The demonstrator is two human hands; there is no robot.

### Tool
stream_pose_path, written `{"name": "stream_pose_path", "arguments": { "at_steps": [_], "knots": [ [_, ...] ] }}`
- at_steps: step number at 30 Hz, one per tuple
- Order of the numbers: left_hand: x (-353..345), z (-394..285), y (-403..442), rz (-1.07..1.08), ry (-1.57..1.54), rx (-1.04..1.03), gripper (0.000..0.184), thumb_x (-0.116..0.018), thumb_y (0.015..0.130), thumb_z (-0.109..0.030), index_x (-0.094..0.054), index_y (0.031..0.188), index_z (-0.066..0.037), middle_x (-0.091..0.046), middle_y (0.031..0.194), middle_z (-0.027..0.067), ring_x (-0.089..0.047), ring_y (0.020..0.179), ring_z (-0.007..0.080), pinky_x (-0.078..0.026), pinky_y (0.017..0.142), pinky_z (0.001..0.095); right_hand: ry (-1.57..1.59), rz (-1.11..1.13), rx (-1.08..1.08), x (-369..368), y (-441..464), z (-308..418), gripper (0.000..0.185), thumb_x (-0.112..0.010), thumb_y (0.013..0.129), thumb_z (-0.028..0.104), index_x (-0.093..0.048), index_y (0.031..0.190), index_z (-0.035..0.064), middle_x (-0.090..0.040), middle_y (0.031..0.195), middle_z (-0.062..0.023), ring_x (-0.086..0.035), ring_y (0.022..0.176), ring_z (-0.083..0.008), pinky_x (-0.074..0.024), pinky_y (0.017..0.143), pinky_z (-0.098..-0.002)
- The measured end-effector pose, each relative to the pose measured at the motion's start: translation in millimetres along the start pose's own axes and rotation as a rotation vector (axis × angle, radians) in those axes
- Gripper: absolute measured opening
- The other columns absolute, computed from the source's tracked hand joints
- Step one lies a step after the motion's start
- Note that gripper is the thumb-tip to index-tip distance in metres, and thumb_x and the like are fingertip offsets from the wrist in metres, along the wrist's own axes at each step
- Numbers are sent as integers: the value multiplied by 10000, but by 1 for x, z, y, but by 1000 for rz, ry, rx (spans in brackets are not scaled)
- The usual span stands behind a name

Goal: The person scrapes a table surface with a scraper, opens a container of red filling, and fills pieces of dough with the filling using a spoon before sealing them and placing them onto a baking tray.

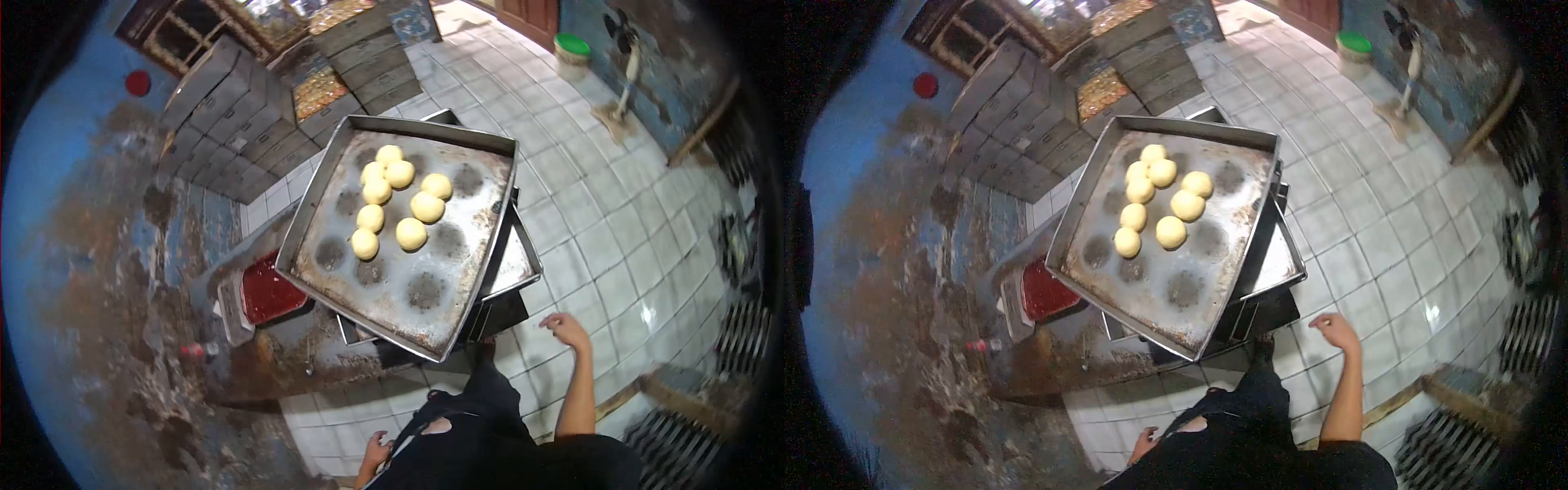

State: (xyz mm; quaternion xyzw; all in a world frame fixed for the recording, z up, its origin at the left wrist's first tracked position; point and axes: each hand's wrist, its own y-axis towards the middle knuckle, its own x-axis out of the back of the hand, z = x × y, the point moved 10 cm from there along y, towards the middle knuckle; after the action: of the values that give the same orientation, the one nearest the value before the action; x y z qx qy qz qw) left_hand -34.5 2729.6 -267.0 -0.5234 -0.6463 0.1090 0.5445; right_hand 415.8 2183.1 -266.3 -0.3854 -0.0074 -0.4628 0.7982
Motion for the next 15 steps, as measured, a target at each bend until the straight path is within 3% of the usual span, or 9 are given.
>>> {"name": "stream_pose_path", "arguments": {
  "at_steps": [2,3,5,7,8,10,12,14,15],
  "knots": [
    [1,26,-10,10,-26,111,594,-792,826,-321,-599,1336,-85,-634,1270,226,-630,1153,354,-534,932,456,365,-13,256,74,-47,113,373,-626,949,196,-633,1270,5,-741,1124,-108,-699,1029,-212,-539,873,-339],
    [10,32,-7,-51,-238,127,540,-777,848,-300,-611,1311,-74,-655,1208,189,-639,1108,313,-536,910,421,526,-34,337,103,-75,190,302,-605,968,158,-655,1228,13,-744,1101,-76,-696,1007,-182,-538,849,-322],
    [24,49,0,-169,-674,160,434,-747,893,-258,-635,1259,-53,-698,1084,115,-659,1018,231,-539,865,353,372,-121,428,142,-92,286,268,-622,973,157,-651,1203,20,-746,1083,-46,-683,977,-159,-523,806,-306],
    [116,-20,-14,-591,-673,-160,233,-649,958,-165,-643,1162,-51,-678,1018,58,-628,949,160,-508,870,302,-607,-753,768,153,-141,406,253,-655,950,141,-671,1180,37,-743,1066,-54,-680,926,-164,-511,756,-297],
    [180,-94,-52,-757,-552,-318,181,-641,961,-145,-635,1118,-54,-646,1003,34,-589,950,142,-480,886,291,-637,-746,794,144,-158,452,253,-655,950,141,-671,1180,37,-743,1066,-54,-680,926,-164,-511,756,-297],
    [276,-184,-119,-1008,-655,-542,139,-611,977,-89,-613,1109,-45,-592,987,20,-529,903,132,-455,866,283,-244,-469,1185,117,-224,538,231,-683,932,146,-689,1133,31,-737,1044,-100,-670,888,-187,-489,707,-301],
    [342,-235,-194,-1154,-746,-742,156,-644,945,-58,-614,1092,-17,-577,1032,45,-536,885,147,-460,816,272,-28,-428,1546,104,-295,572,278,-689,948,231,-701,1103,1,-719,973,-134,-628,844,-200,-464,682,-304],
    [378,-274,-277,-1324,-596,-925,210,-681,931,-112,-623,1107,-14,-588,1010,68,-540,855,149,-459,756,272,-201,-564,1878,96,-360,592,396,-681,962,322,-667,1170,-15,-679,1002,-147,-583,846,-207,-438,666,-311],
    [385,-296,-302,-1210,-564,-1133,241,-691,924,-147,-625,1114,-14,-595,1000,75,-542,839,154,-444,720,272,-187,-534,2005,90,-384,604,382,-620,995,315,-646,1159,-30,-639,982,-148,-586,869,-234,-470,692,-327]
  ]
}}
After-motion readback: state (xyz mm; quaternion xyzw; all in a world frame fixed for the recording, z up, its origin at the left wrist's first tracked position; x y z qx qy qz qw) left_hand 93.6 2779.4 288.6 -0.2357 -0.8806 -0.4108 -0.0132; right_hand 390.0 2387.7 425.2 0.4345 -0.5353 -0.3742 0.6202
